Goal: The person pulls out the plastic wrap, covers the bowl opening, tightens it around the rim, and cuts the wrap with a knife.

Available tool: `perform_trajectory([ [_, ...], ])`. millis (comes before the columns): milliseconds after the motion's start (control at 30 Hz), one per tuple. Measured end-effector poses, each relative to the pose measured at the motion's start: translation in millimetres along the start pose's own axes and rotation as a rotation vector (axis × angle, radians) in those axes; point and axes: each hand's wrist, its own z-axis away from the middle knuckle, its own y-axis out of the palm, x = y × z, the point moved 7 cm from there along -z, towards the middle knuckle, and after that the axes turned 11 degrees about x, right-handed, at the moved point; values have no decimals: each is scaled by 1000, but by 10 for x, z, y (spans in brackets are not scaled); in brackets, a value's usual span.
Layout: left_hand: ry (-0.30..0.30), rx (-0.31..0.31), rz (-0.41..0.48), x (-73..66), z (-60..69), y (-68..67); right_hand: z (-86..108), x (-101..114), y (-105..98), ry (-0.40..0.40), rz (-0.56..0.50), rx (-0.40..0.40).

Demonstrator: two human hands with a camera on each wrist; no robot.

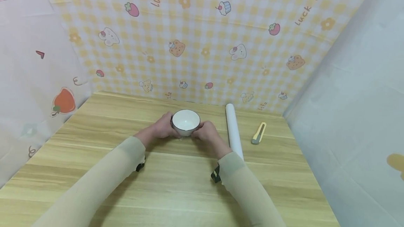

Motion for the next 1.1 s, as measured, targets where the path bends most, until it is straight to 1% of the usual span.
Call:
perform_trajectory([
  [167,-8,1,-6,-21,-11,12,-7,4,-11,13,14,-2],
  [333,-41,2,9,6,-3,40,-9,-19,-2,18,23,9],
  [533,-52,7,34,18,-22,65,-1,-45,-3,16,-8,28],
  [733,-73,11,10,23,-21,72,19,-45,-18,27,3,34],
  [867,-75,12,4,20,-19,76,15,-46,-13,31,8,40],
  [967,-70,16,42,29,-16,69,3,-50,-6,30,-5,56],
  [1100,-61,38,104,60,13,52,15,-49,-13,46,-12,72],
])
